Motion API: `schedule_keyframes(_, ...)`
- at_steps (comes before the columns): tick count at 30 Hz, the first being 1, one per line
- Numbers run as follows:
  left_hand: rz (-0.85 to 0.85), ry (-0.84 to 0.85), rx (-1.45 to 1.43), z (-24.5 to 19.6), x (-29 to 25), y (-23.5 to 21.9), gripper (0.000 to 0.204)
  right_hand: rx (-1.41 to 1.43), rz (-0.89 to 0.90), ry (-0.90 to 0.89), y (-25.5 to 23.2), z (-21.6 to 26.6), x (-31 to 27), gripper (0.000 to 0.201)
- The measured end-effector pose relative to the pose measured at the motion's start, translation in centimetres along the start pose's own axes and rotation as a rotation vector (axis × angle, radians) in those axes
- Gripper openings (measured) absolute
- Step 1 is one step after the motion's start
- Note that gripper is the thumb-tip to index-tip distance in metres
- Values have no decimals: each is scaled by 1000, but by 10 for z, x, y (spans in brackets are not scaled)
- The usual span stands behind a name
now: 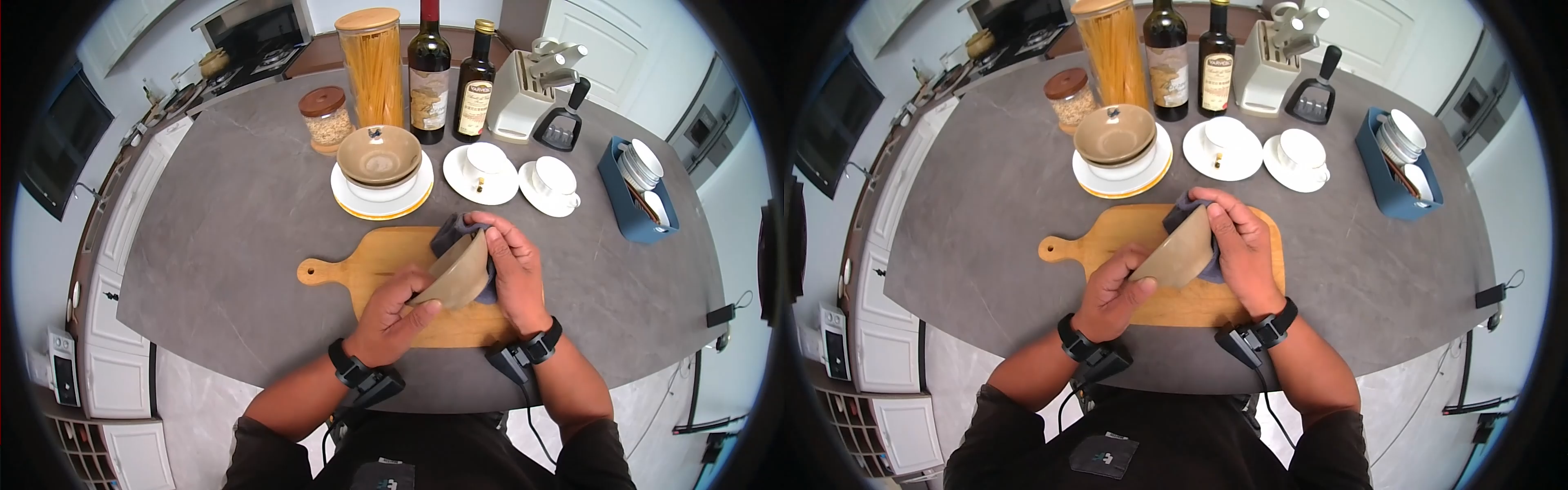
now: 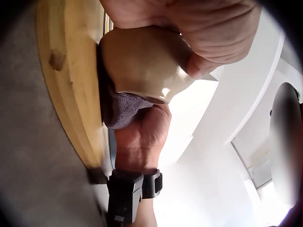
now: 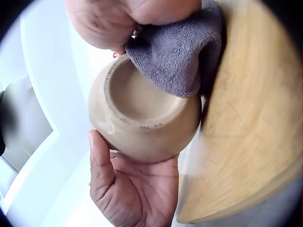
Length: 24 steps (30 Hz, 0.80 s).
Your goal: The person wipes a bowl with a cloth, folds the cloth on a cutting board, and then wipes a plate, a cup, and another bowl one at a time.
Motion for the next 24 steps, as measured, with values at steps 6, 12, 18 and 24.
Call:
schedule_keyframes(6, 62, 66, 149, -5, -1, 8, 18, -257, -59, -243, -1, 36, -6, 27)
schedule_keyframes(12, 75, 79, 185, -5, -3, 14, 18, -341, -54, -349, 2, 53, -11, 22)
schedule_keyframes(18, 71, 91, 242, -6, -3, 18, 21, -557, -80, -587, 14, 80, -25, 20)
schedule_keyframes(24, 39, 109, 309, -5, -6, 17, 23, -676, -84, -744, 33, 100, -46, 26)
Point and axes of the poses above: each hand's wrist, its own x-axis towards the middle knuckle, its own y-axis out of the palm, z = x × y, the point moved 10 cm from there along x, towards the middle knuckle, and after that the axes turned 15 degrees about -x, right-handed, at the moved point
